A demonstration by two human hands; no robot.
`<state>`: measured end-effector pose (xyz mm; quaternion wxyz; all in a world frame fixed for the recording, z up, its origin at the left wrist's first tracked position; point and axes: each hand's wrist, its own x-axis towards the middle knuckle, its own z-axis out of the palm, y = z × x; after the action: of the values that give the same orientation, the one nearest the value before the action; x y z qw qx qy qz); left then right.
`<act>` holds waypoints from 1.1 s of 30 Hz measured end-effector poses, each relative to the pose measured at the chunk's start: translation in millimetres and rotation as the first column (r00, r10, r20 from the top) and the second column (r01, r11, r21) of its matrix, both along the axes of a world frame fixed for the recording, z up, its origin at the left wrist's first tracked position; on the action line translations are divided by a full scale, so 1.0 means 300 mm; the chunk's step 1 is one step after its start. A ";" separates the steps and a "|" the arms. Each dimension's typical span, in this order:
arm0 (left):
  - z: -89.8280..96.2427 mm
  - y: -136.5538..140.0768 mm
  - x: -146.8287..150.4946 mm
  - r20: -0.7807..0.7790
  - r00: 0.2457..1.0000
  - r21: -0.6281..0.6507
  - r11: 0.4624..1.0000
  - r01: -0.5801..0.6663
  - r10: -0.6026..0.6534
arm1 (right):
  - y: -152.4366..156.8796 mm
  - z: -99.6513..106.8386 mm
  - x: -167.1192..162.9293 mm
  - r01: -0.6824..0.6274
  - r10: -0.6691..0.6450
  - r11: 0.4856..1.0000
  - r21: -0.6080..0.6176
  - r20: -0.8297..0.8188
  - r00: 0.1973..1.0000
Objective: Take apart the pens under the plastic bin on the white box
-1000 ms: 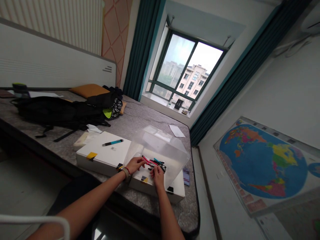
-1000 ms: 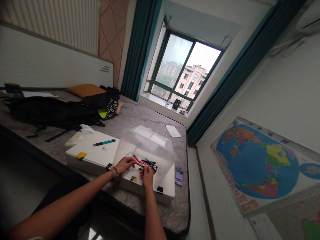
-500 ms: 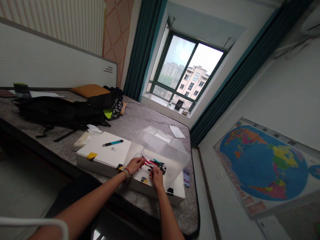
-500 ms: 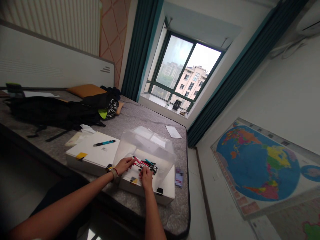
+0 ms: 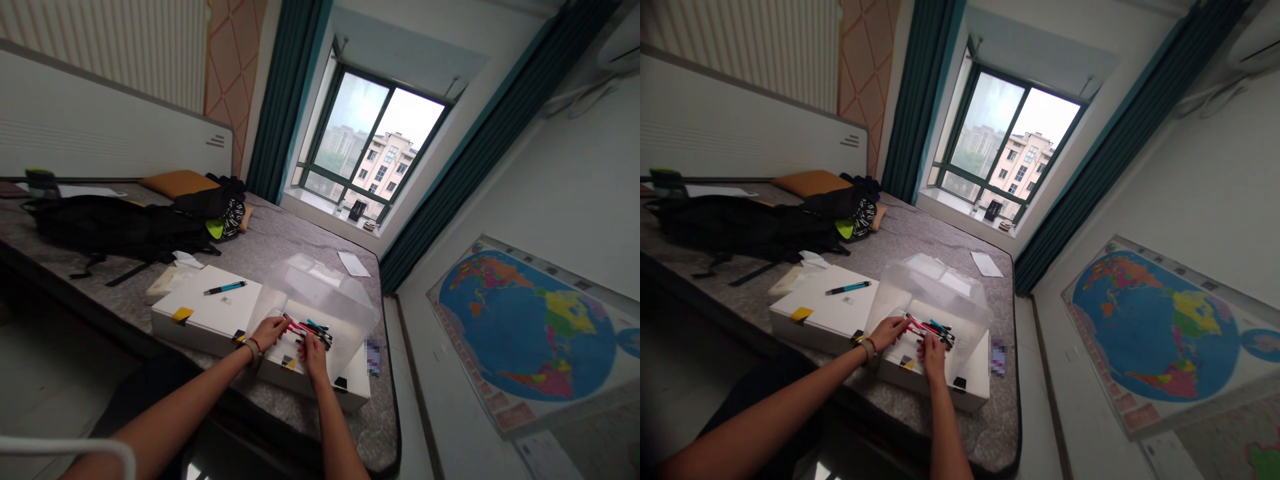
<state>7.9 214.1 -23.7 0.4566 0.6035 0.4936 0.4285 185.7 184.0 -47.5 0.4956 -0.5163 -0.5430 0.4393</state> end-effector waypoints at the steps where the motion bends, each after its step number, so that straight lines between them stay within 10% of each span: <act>1: 0.001 0.000 -0.001 -0.004 1.000 0.000 1.000 0.005 -0.005 | 0.000 -0.001 0.001 0.000 0.000 1.000 0.003 0.027 1.000; 15: -0.017 0.022 0.034 -0.016 0.997 -0.079 0.994 -0.070 0.069 | -0.013 0.004 -0.001 -0.006 0.008 0.998 0.057 -0.027 1.000; 25: -0.003 0.018 -0.024 0.155 0.968 0.000 0.980 0.200 -0.198 | -0.005 -0.008 0.005 0.039 -0.037 0.998 0.045 -0.044 0.998; 33: -0.020 0.007 0.004 0.005 0.999 0.020 0.999 0.041 -0.041 | -0.004 -0.005 -0.003 0.064 -0.059 0.996 0.055 -0.088 0.994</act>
<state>9.1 216.2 -29.8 0.4605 0.6169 0.4756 0.4256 184.8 183.0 -49.1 0.5464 -0.4987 -0.5175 0.4300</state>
